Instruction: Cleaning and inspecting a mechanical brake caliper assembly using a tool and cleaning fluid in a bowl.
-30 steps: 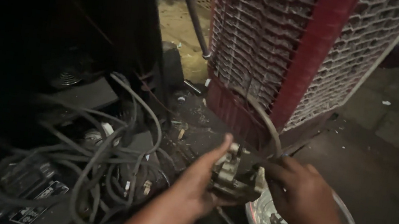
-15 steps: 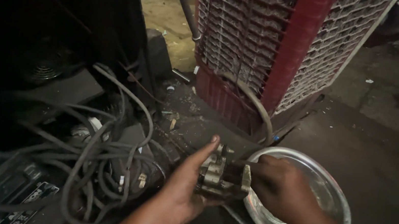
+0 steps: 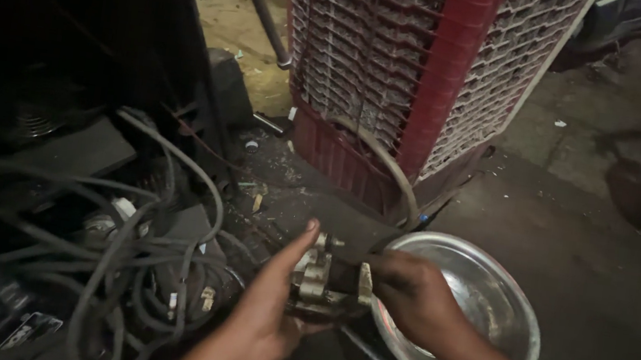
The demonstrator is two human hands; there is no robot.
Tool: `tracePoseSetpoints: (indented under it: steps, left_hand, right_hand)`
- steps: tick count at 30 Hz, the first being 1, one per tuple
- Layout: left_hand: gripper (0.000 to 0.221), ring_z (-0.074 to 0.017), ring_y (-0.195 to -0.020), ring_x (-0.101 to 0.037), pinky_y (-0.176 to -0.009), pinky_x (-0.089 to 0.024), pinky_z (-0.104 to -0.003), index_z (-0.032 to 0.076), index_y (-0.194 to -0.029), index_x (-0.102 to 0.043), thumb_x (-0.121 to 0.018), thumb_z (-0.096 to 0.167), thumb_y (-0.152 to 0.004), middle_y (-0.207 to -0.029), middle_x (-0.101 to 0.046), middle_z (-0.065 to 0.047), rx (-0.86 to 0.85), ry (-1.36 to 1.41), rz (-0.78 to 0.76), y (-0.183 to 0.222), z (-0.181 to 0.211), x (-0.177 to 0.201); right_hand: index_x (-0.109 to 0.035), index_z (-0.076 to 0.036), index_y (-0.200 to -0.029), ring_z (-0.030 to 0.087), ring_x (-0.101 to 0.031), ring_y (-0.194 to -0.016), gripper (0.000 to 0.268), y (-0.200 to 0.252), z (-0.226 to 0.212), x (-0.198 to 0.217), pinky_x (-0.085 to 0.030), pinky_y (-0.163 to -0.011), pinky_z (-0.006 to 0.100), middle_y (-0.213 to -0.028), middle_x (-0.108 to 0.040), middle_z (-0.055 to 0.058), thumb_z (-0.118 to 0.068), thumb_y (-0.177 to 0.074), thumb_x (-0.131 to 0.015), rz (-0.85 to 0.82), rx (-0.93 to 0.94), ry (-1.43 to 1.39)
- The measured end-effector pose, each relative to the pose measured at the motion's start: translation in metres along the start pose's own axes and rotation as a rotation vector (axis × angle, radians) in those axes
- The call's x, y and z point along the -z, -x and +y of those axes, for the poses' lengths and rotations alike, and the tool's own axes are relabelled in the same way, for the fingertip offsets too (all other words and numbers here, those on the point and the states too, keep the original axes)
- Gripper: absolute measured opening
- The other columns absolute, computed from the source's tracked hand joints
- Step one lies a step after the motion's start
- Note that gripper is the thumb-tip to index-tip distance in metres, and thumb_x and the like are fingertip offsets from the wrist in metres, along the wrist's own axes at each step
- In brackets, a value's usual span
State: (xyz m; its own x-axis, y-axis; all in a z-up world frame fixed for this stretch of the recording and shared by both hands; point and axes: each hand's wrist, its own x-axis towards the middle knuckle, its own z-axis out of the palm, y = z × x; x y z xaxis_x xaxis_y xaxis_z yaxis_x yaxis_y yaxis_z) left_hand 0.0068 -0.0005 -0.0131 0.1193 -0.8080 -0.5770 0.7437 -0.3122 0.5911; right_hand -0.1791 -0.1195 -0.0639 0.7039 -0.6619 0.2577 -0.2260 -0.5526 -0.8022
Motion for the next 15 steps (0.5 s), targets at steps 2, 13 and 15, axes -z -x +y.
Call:
tracePoseSetpoints:
  steps: [2,13,15]
  left_hand:
    - [0.051,-0.0272,-0.094,-0.073,-0.090,-0.053,-0.049,0.017,-0.104,-0.075,-0.067,0.061,-0.080,-0.101,-0.079,-0.007,-0.004,0.009,0.013,0.003,0.001,-0.002]
    - [0.042,-0.0271,-0.081,-0.071,-0.073,-0.058,-0.045,0.008,-0.100,-0.073,-0.063,0.048,-0.093,-0.088,-0.077,-0.011,0.051,0.173,-0.173,0.008,0.007,0.002]
    - [0.051,-0.0281,-0.094,-0.073,-0.086,-0.058,-0.050,0.004,-0.114,-0.071,-0.056,0.050,-0.097,-0.104,-0.076,-0.015,0.056,0.044,0.160,0.041,0.029,-0.029]
  right_hand:
    - [-0.078,-0.005,-0.107,0.022,-0.077,-0.088,0.027,-0.001,-0.017,0.004,-0.060,-0.077,0.036,-0.096,-0.077,0.012,0.000,-0.082,-0.073,0.029,0.076,0.057]
    - [-0.072,-0.006,-0.118,0.027,-0.074,-0.091,0.035,0.010,-0.055,0.034,-0.058,-0.079,0.038,-0.100,-0.077,0.015,-0.003,-0.084,-0.073,-0.117,0.147,0.193]
    - [-0.073,-0.009,-0.117,0.021,-0.076,-0.084,0.032,0.015,-0.064,0.040,-0.060,-0.075,0.036,-0.092,-0.076,0.010,-0.003,-0.086,-0.068,-0.097,-0.022,0.126]
